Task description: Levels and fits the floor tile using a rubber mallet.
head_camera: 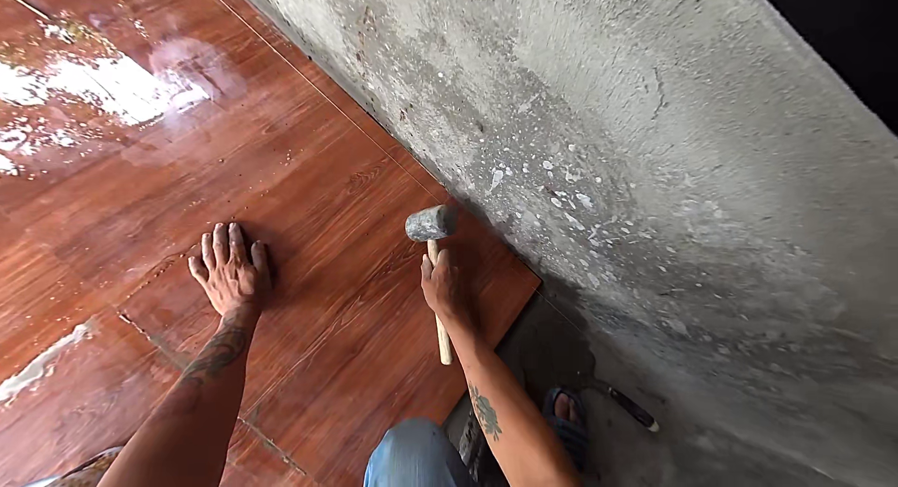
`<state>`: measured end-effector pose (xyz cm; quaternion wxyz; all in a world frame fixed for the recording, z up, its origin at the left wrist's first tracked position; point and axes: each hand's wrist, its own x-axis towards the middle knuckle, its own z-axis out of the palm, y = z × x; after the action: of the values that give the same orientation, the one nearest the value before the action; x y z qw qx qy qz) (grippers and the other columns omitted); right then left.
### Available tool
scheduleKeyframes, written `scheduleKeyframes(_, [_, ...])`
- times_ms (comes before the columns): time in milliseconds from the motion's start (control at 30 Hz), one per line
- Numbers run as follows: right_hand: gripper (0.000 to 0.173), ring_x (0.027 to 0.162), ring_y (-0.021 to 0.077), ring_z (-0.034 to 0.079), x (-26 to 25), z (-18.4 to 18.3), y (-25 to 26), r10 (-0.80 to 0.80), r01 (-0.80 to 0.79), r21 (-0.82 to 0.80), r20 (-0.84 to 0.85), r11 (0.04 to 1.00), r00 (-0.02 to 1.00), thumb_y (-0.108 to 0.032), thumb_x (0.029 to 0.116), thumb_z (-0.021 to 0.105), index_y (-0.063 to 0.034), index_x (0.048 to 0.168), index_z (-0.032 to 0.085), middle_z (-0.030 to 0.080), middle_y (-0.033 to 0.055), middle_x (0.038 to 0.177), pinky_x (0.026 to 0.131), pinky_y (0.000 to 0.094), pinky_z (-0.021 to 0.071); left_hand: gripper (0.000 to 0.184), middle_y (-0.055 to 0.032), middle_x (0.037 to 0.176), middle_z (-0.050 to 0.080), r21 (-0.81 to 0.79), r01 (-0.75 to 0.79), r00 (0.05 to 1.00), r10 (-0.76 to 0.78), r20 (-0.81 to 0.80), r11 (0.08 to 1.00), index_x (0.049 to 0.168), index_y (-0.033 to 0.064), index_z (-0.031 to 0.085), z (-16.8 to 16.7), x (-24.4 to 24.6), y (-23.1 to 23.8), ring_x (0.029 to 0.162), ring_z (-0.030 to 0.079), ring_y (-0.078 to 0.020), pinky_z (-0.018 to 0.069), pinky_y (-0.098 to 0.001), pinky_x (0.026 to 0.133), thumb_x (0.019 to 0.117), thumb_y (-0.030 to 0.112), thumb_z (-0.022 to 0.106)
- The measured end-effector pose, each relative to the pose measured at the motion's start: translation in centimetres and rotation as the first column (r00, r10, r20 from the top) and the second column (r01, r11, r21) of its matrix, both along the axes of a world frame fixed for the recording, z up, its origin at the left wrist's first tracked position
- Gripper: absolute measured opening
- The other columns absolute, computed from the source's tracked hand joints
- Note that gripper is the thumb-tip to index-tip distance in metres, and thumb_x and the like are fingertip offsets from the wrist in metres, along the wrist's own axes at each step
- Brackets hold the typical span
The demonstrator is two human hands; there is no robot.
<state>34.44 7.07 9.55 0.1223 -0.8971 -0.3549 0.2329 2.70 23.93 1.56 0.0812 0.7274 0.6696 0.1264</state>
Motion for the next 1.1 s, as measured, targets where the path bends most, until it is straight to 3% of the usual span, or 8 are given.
scheduleKeyframes(67, [0.043,0.101,0.0297,0.072,0.5,1.4,0.5,0.002,-0.006,-0.064,-0.054,0.998,0.999,-0.043,0.109,0.045,-0.0065,0.126,0.059,0.072,0.0151,0.103,0.086,0.0479,0.0574,0.064,-0.0035,0.168,0.03,0.006,0.005,1.0,-0.005,0.001,1.0,0.159,0.0225,0.036,0.0,0.1,0.2,0.157,0.021,-0.0265,0.0117,-0.0632,0.122,0.1052,0.055,0.022])
scheduleKeyframes(200, [0.04,0.089,0.0263,0.073,-0.3,0.1,-0.7,0.003,-0.004,0.028,0.011,1.0,1.0,-0.041,0.1077,0.047,-0.006,0.119,0.062,0.072,0.0117,0.092,0.078,0.0451,0.0582,0.065,-0.0057,0.168,0.029,0.002,-0.005,1.0,0.005,0.008,1.0,0.159,0.0196,0.036,0.2,0.6,0.2,0.158,0.019,-0.0284,0.0114,-0.064,0.122,0.1055,0.054,0.022])
scheduleKeyframes(300, [0.042,0.097,0.0297,0.072,-0.3,0.7,-0.6,0.031,-0.033,-0.036,-0.069,0.999,0.997,-0.04,0.1078,0.047,-0.0043,0.124,0.062,0.072,0.0155,0.101,0.086,0.0489,0.0571,0.065,-0.0041,0.169,0.029,0.009,-0.006,1.0,0.006,-0.015,1.0,0.159,0.0202,0.036,0.3,0.2,0.2,0.158,0.02,-0.0268,0.0121,-0.0628,0.123,0.1061,0.054,0.022])
scheduleKeyframes(433, [0.04,0.084,0.0275,0.072,-1.6,0.2,-1.5,0.023,-0.023,0.022,-0.019,1.0,1.0,-0.042,0.1072,0.048,-0.0054,0.117,0.061,0.071,0.0121,0.088,0.074,0.0463,0.0582,0.063,-0.0054,0.166,0.034,0.038,-0.012,1.0,0.013,-0.027,0.999,0.156,0.0196,0.041,-0.7,0.0,0.6,0.156,0.025,-0.0263,0.0155,-0.0614,0.123,0.106,0.053,0.025])
scheduleKeyframes(567, [0.042,0.091,0.0309,0.072,-1.9,0.9,-1.6,0.092,-0.095,-0.032,-0.075,0.995,0.993,-0.042,0.1073,0.048,-0.004,0.119,0.062,0.071,0.0157,0.095,0.082,0.0507,0.0573,0.062,-0.0057,0.165,0.037,0.035,-0.022,0.999,0.024,-0.043,0.999,0.157,0.0207,0.041,-0.1,0.1,0.4,0.155,0.026,-0.0268,0.0176,-0.0614,0.123,0.1059,0.053,0.026])
scheduleKeyframes(700, [0.046,0.079,0.0338,0.07,-3.9,0.3,-3.2,0.091,-0.086,0.071,-0.071,0.994,0.993,-0.041,0.107,0.05,0.0016,0.122,0.061,0.068,0.0179,0.086,0.073,0.0534,0.0574,0.062,-0.003,0.168,0.031,-0.015,-0.06,0.994,0.058,-0.096,0.998,0.159,0.0247,0.037,0.6,0.5,0.2,0.157,0.023,-0.0283,0.0162,-0.0636,0.123,0.1061,0.054,0.026])
scheduleKeyframes(833, [0.047,0.084,0.0395,0.069,-4.4,0.8,-3.3,0.139,-0.137,0.023,-0.098,0.99,0.986,-0.042,0.1072,0.05,0.0024,0.121,0.059,0.067,0.0225,0.09,0.075,0.059,0.0547,0.063,0.0013,0.167,0.033,0.018,-0.063,0.994,0.064,-0.084,0.998,0.16,0.0257,0.038,-0.5,-0.1,0.7,0.157,0.023,-0.0234,0.0154,-0.0589,0.125,0.106,0.056,0.026])
scheduleKeyframes(1100, [0.051,0.091,0.0466,0.069,-6.7,1.1,-5.8,0.277,-0.278,-0.015,-0.048,0.96,0.96,-0.041,0.1081,0.05,0.0056,0.127,0.057,0.068,0.029,0.096,0.079,0.0635,0.0535,0.061,-0.0005,0.167,0.034,0.018,-0.044,0.994,0.046,-0.096,0.999,0.159,0.0234,0.039,-0.5,-0.3,0.3,0.156,0.027,-0.0227,0.0176,-0.0586,0.125,0.1075,0.053,0.025])
